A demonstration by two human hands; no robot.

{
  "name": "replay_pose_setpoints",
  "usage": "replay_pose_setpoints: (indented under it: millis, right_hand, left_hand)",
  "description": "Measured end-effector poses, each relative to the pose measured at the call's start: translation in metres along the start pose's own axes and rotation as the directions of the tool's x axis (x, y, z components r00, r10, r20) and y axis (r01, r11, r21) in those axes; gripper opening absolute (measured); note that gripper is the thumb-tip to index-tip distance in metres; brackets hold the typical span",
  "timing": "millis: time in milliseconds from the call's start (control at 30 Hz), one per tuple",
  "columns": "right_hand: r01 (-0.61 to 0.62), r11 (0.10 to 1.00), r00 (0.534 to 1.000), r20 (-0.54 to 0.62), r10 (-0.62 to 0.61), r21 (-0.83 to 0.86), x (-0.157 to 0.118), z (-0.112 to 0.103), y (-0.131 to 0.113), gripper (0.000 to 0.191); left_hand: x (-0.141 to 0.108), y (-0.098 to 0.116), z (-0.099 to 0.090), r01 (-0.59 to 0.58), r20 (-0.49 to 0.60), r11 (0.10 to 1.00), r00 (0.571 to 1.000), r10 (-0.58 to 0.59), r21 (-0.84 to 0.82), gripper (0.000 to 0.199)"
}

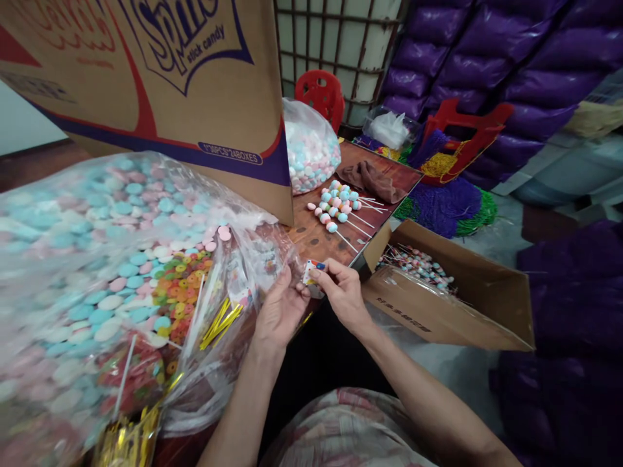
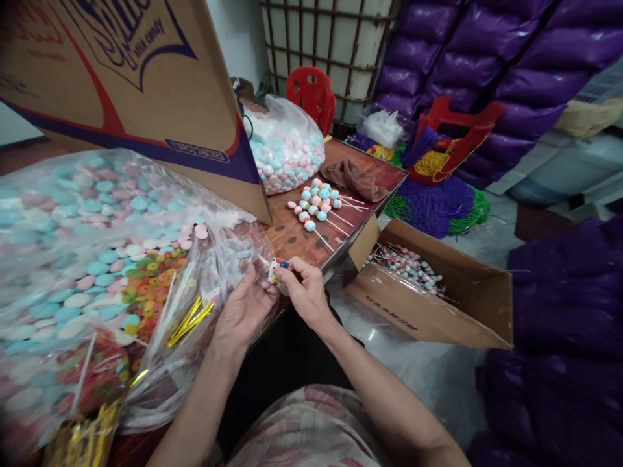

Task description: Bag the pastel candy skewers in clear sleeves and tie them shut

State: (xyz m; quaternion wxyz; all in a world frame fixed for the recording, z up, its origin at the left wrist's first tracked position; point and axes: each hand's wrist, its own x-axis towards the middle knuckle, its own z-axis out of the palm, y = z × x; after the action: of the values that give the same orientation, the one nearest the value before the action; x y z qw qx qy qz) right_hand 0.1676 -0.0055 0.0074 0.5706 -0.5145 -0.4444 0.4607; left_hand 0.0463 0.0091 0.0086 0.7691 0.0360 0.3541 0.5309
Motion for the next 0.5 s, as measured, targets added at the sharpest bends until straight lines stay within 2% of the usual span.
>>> replay_pose_setpoints:
  millis: [100, 200, 267, 300, 367, 500]
  right_hand:
    - [0.011, 1.000, 1.000, -0.007, -0.012, -0.023, -0.004, 0.000, 0.003, 0.042]
    - [0.033, 0.999, 0.999, -0.040, -0.035, -0.036, -0.007, 0.002, 0.008, 0.046]
    - [0.033, 0.999, 0.999, -0.041, -0.034, -0.017, -0.008, 0.004, 0.010, 0.046]
    - [0.030, 1.000, 0.999, -0.038, -0.030, -0.004, -0.008, 0.004, 0.010, 0.046]
    - [0.020, 1.000, 0.999, -0.030, -0.020, 0.008, -0.006, 0.004, 0.010, 0.047]
    - [0.018, 0.999, 1.000, 0.001, -0.018, -0.042, -0.004, -0.004, 0.012, 0.047]
  left_hand:
    - [0.001, -0.001, -0.001, -0.176, -0.003, 0.977, 0.984, 0.178, 0.122, 0.016]
    - [0.000, -0.011, -0.004, -0.400, -0.008, 0.862, 0.906, 0.423, 0.311, 0.019]
    - [-0.001, -0.016, -0.004, -0.486, -0.012, 0.780, 0.846, 0.533, 0.394, 0.018]
    - [-0.001, -0.018, -0.005, -0.502, -0.013, 0.758, 0.831, 0.557, 0.415, 0.018]
    - [-0.001, -0.016, -0.005, -0.494, -0.032, 0.768, 0.833, 0.552, 0.407, 0.021]
    - [0.000, -0.005, -0.001, -0.385, -0.089, 0.891, 0.905, 0.415, 0.241, 0.024]
